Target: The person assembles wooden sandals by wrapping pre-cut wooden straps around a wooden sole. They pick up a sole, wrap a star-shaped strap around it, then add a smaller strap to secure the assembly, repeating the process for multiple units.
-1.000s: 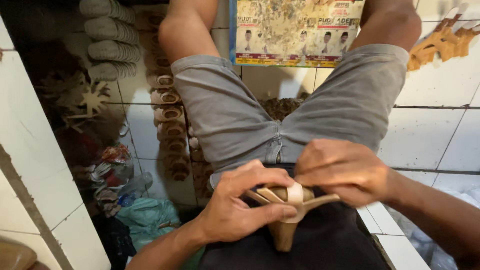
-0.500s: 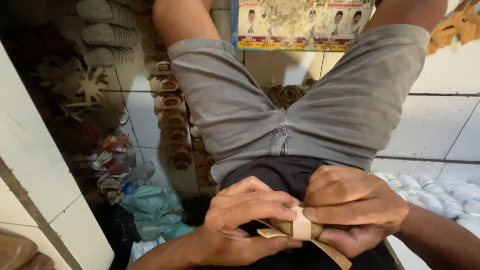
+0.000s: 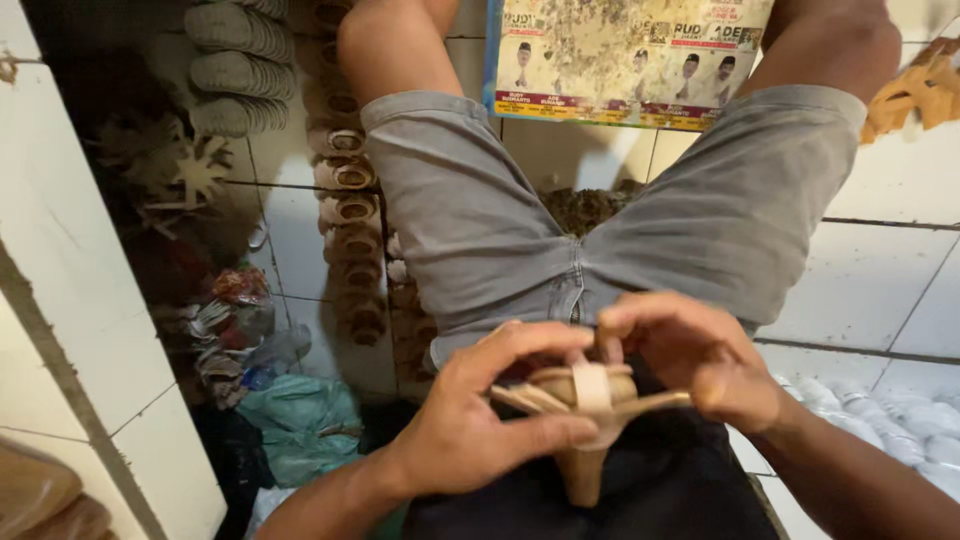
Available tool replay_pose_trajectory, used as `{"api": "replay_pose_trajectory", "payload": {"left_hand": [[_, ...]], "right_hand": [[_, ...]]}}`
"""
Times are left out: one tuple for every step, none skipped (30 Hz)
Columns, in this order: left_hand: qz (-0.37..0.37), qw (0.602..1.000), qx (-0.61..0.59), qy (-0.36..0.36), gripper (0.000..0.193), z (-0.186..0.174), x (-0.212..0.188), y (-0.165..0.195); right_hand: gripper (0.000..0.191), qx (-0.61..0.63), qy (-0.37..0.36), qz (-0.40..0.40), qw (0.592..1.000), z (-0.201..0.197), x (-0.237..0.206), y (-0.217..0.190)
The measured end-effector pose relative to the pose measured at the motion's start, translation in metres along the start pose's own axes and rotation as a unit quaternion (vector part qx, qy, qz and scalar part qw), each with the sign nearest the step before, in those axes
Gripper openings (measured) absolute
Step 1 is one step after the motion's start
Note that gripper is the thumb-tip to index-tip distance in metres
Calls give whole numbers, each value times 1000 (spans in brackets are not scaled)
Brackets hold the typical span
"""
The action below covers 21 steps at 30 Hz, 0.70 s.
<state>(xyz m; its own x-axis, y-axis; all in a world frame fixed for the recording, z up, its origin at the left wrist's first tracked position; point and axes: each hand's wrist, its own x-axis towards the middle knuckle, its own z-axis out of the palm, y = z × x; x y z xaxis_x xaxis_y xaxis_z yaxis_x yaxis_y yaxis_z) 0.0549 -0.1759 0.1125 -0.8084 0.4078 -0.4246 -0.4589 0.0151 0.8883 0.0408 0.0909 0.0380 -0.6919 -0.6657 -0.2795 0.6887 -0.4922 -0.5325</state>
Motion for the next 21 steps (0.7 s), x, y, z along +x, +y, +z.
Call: {"api": "replay_pose_trajectory", "payload": {"left_hand": [[-3,1000,-8,8,49,-1,0,-6],[-5,1000,-16,14,46,-3,0,-13],[-31,997,-59,35,47,-4,-1,-20],[-59,991,-103,55,48,-5,-2,-26],[-89,983,-144,74,49,-6,-5,-32],[-84,978,-170,86,49,-7,-7,-38],[-78,973,-195,97,49,-8,-9,-42],[-70,967,-220,110,50,-8,-12,-46],[-65,964,-230,116,50,-9,-14,-50],[-61,961,-240,121,50,-9,-16,-53],[-57,957,-253,127,51,-9,-18,-55],[-52,958,-254,123,51,-9,-19,-58],[-45,959,-254,121,51,-9,-20,-59],[-39,959,-254,120,51,-9,-21,-60],[-36,960,-252,119,51,-9,-22,-61],[-33,961,-249,117,51,-9,-22,-61],[-30,962,-248,114,50,-9,-22,-61],[-21,965,-241,98,49,-10,-22,-61],[-13,968,-235,82,48,-10,-21,-60],[-6,971,-228,68,47,-11,-21,-58],[-1,973,-221,61,47,-12,-20,-56]], "right_hand": [[71,45,25,9,999,0,1,2],[71,20,31,12,999,1,2,4],[71,-4,41,13,999,2,4,5],[71,-26,53,15,998,3,5,5],[64,-51,70,18,996,5,8,6],[56,-74,88,22,993,7,11,6],[49,-99,104,26,989,8,13,7],[38,-137,105,28,985,10,16,6],[28,-176,103,30,979,10,19,7],[18,-214,101,34,971,11,21,7],[16,-207,108,33,972,12,22,7],[15,-201,113,32,972,12,23,8],[13,-195,117,32,973,12,24,8],[13,-204,113,21,972,12,24,9],[12,-212,109,11,971,13,24,11],[12,-221,106,0,970,13,23,12],[11,-211,91,0,973,14,23,14],[11,-202,76,1,976,16,22,17],[12,-191,62,2,980,18,21,18],[13,-180,48,7,982,19,20,19],[14,-170,34,12,985,20,20,20]]}}
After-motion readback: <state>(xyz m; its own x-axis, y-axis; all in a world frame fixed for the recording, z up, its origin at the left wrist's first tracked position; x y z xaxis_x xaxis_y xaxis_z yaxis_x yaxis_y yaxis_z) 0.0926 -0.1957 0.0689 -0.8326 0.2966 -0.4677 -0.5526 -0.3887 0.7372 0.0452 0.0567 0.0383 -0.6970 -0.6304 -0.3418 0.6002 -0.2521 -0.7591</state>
